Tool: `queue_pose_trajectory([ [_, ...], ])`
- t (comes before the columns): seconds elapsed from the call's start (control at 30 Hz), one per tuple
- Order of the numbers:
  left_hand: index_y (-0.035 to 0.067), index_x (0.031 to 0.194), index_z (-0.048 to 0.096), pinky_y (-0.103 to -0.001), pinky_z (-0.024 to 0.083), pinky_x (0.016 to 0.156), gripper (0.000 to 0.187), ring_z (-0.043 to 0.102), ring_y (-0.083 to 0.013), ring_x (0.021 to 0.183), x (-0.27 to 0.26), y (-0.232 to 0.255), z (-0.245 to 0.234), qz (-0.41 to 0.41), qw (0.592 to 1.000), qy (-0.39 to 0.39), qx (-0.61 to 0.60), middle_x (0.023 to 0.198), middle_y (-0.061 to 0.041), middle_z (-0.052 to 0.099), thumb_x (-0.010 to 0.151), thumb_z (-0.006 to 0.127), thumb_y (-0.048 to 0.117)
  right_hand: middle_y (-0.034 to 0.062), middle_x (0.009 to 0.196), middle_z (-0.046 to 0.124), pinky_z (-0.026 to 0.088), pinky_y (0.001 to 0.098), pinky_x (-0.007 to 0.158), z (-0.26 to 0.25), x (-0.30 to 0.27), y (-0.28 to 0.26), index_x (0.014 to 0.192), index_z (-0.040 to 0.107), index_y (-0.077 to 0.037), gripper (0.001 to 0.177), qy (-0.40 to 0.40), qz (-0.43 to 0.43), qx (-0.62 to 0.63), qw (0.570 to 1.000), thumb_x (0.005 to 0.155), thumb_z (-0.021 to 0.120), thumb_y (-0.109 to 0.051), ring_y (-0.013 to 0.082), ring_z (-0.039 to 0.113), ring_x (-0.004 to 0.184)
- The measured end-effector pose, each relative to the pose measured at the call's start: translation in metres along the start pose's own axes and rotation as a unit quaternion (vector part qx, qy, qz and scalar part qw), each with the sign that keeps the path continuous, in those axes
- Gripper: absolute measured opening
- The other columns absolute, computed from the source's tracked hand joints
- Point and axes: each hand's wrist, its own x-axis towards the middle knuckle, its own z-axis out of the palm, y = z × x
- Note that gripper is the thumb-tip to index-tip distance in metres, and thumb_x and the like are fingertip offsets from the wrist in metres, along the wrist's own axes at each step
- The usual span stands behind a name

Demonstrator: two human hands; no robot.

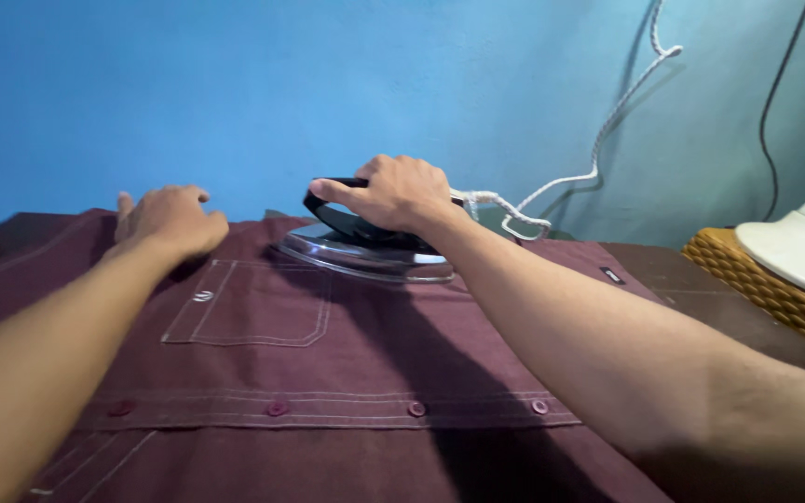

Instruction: The person irons a maroon shirt laid flat on a table, using a steam iron in their right hand while holding the fabric steady with the left. They repeatedly smooth the upper chest and pocket area, moving the iron back and forth across the same region.

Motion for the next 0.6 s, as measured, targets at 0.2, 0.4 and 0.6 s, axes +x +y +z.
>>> queue_pose_trajectory([
  [0.2,0.003,0.161,0.018,-0.054,0.005,0.125,0.106,0.001,-0.0370,0.156,-0.035,-0.037,-0.014,-0.080,0.991,-0.086,0.066,0.168,-0.025,0.006,0.089,0.047,0.075,0.0112,0.090,0.076,0.056,0.0471,0.079,-0.003,-0.007,-0.004,0.103,0.083,-0.023,0.098,0.008,-0.005,-0.004,1.000,0.065,0.037,-0.100,0.0305,0.073,0.095],
  [0.4,0.009,0.164,0.013,-0.057,0.004,0.127,0.106,-0.001,-0.0268,0.160,-0.051,-0.053,-0.026,-0.105,0.985,-0.116,0.069,0.173,-0.012,0.004,0.088,0.034,0.080,0.0092,0.092,0.077,0.056,0.0469,0.081,-0.004,-0.008,-0.001,0.115,0.080,-0.029,0.099,-0.005,-0.030,-0.002,1.000,0.062,0.036,-0.101,0.0292,0.073,0.099],
  [0.6,0.006,0.158,0.030,-0.059,0.007,0.125,0.094,0.012,-0.0284,0.157,-0.050,-0.064,-0.023,-0.069,0.993,-0.060,0.072,0.169,-0.013,0.019,0.091,0.040,0.072,0.0099,0.093,0.076,0.056,0.0464,0.083,-0.007,-0.011,-0.002,0.113,0.081,-0.027,0.100,-0.007,-0.017,-0.013,1.000,0.063,0.036,-0.101,0.0291,0.072,0.101],
])
